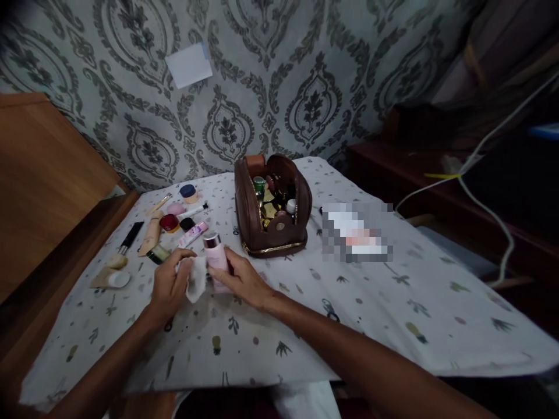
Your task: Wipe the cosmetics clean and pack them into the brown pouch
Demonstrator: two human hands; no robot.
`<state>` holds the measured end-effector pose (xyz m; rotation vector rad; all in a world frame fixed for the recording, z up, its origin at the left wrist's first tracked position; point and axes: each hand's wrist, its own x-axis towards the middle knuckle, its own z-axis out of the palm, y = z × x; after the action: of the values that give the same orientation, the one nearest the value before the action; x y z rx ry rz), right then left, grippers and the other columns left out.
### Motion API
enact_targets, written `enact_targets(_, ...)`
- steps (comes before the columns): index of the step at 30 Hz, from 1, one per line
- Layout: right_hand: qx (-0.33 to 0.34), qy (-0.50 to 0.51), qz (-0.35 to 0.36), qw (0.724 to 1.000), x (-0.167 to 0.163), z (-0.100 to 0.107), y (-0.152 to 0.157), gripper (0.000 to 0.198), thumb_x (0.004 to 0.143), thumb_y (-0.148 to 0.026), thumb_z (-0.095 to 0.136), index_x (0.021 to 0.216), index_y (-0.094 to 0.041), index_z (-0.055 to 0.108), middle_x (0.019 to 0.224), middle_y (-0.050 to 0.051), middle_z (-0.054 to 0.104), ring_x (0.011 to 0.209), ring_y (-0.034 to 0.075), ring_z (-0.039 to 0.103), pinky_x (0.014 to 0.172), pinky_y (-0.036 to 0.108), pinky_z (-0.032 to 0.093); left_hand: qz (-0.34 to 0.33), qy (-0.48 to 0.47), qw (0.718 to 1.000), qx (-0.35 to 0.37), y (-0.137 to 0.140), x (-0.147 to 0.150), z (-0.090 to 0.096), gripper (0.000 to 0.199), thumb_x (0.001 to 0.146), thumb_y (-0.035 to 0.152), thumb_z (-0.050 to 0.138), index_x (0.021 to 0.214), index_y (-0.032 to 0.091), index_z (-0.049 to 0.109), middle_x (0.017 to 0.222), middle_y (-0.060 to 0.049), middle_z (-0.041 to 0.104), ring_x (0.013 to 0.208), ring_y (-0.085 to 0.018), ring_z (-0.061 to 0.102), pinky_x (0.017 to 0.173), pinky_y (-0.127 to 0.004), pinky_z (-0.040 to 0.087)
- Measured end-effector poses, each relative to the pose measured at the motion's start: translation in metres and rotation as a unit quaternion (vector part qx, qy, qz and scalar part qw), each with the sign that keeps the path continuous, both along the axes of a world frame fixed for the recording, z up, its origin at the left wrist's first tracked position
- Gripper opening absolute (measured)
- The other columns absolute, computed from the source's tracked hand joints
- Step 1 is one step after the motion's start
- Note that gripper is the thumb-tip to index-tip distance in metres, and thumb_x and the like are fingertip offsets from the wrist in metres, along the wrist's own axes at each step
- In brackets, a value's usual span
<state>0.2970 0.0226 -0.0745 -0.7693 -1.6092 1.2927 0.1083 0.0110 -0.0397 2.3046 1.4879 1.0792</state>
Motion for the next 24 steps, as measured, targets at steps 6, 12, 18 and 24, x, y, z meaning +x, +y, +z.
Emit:
enact_targets(6, 0.102, -0.071, 0.002, 0.992, 0.003, 0.003, -0.005, 0.014, 0.088, -0.031, 0.05, 0.082, -0.021, 0.043, 0.072, -0.003, 0.046, 0.065, 0.014, 0.042, 0.06, 0.026, 0.035, -0.018, 0.005, 0.999, 0.038, -0.003, 0.019, 0.025, 0.035, 0.098, 0.041, 0.042, 0.125, 0.02, 0.051, 0.116, -0.011, 0.064, 0.105, -0.024, 0.06, 0.088, -0.036, 0.048)
enact_targets(12, 0.15, -0.118, 0.001, 0.982, 0.003, 0.004, -0.008, 0.013, 0.093, -0.032, 0.051, 0.087, -0.021, 0.046, 0.074, -0.002, 0.051, 0.065, 0.015, 0.045, 0.059, 0.027, 0.036, -0.033, 0.0, 0.998, -0.055, -0.001, 0.022, 0.046, 0.027, 0.099, 0.036, 0.038, 0.078, 0.022, 0.047, 0.061, 0.005, 0.044, 0.057, -0.014, 0.047, 0.059, -0.027, 0.037)
enact_targets(18, 0.161, -0.129, 0.017, 0.978, 0.004, 0.008, -0.012, 0.019, 0.095, -0.037, 0.053, 0.105, -0.021, 0.054, 0.088, 0.003, 0.06, 0.075, 0.017, 0.053, 0.068, 0.028, 0.042, -0.055, -0.068, 0.986, -0.144, 0.003, 0.019, 0.061, 0.037, 0.098, 0.038, 0.036, 0.064, 0.023, 0.034, 0.06, 0.004, 0.037, 0.057, -0.013, 0.039, 0.054, -0.028, 0.031)
enact_targets(24, 0.083, -0.078, 0.032, 0.993, 0.004, 0.008, -0.012, 0.025, 0.094, -0.045, 0.054, 0.091, -0.021, 0.05, 0.071, -0.004, 0.047, 0.064, 0.013, 0.044, 0.059, 0.024, 0.036, -0.03, -0.181, 0.965, -0.188, 0.006, 0.025, 0.046, 0.038, 0.098, 0.049, 0.038, 0.07, 0.024, 0.039, 0.063, 0.003, 0.042, 0.057, -0.015, 0.041, 0.054, -0.028, 0.039)
